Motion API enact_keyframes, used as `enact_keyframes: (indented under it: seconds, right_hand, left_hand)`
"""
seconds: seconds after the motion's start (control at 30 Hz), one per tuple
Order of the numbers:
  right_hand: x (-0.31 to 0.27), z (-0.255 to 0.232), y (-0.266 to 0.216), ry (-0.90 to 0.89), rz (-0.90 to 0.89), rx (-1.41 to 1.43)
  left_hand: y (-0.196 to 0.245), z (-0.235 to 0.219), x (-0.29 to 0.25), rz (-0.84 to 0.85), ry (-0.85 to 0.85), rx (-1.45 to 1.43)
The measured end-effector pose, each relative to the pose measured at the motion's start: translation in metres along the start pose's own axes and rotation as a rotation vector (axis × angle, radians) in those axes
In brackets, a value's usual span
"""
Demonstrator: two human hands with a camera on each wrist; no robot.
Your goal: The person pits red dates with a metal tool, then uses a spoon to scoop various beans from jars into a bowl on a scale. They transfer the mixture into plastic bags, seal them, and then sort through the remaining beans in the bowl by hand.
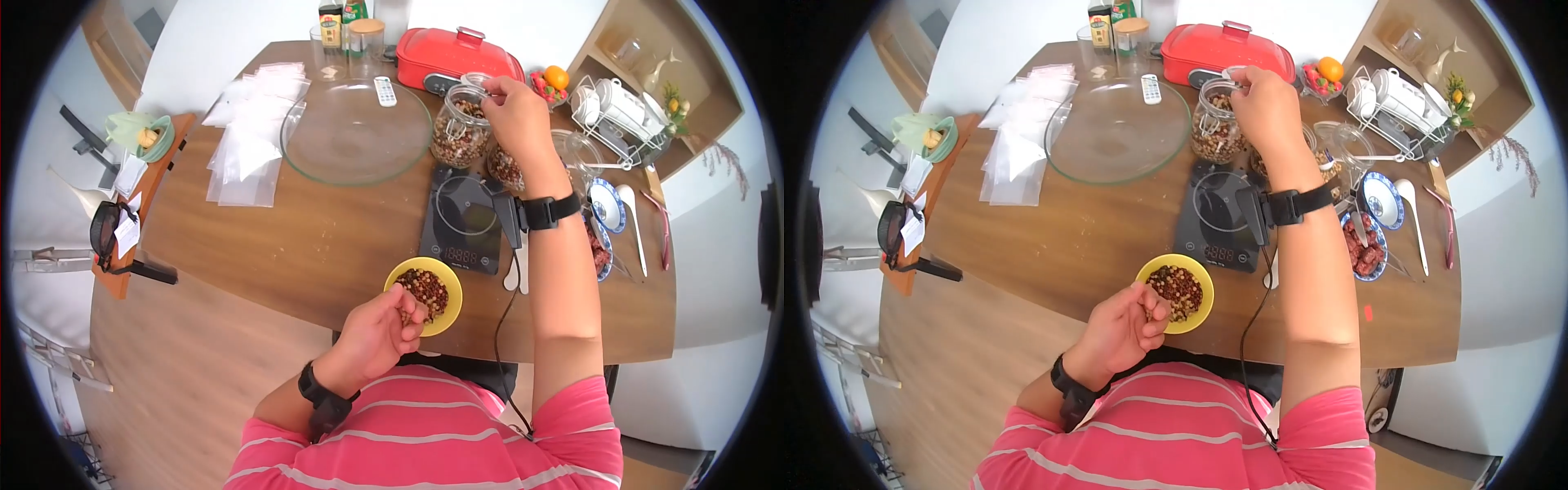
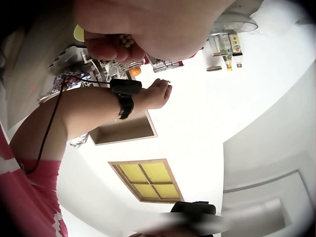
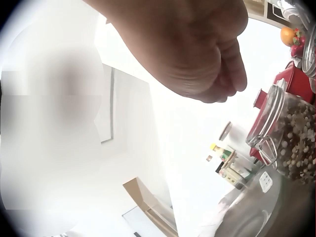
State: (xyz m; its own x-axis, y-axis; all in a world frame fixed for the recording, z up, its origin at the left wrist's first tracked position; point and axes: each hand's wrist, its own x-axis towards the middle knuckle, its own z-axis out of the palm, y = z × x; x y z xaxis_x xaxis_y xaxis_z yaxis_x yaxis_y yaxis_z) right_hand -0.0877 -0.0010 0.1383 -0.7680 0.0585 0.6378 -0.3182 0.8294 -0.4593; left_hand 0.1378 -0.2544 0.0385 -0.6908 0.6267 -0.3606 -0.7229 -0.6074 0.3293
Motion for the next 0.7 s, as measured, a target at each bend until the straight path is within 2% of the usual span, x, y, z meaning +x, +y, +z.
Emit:
enact_keyframes:
  seconds: [0.03, 0.23, 0.3, 0.47, 0.53, 0.6, 0.63, 0.67, 0.7]
  right_hand:
    - [0.005, 0.002, 0.000, -0.021, -0.036, -0.071]
    - [-0.005, 0.003, -0.001, 0.089, -0.062, 0.022]
    - [0.003, 0.009, 0.004, 0.123, -0.176, 0.005]
    - [0.011, 0.009, 0.000, 0.075, -0.195, -0.106]
    - [-0.012, -0.012, -0.018, 0.046, -0.182, -0.013]
    - [-0.059, -0.046, -0.038, 0.024, -0.170, 0.112]
    - [-0.086, -0.061, -0.039, -0.037, -0.171, 0.103]
    - [-0.115, -0.072, -0.034, 0.027, -0.230, 0.247]
    - [-0.144, -0.087, -0.029, -0.002, -0.237, 0.298]
  left_hand:
    - [0.002, 0.000, -0.001, 0.001, 0.020, 0.011]
    - [0.014, 0.003, 0.006, -0.022, 0.038, 0.069]
    - [0.014, 0.006, 0.013, -0.061, -0.025, 0.103]
    - [0.013, 0.026, 0.030, -0.104, -0.070, 0.182]
    - [0.017, 0.032, 0.035, -0.087, -0.065, 0.210]
    - [0.028, 0.039, 0.038, -0.033, -0.009, 0.302]
    - [0.036, 0.046, 0.042, -0.052, -0.012, 0.323]
    - [0.046, 0.057, 0.048, -0.004, -0.021, 0.411]
    - [0.056, 0.072, 0.057, 0.043, -0.035, 0.502]
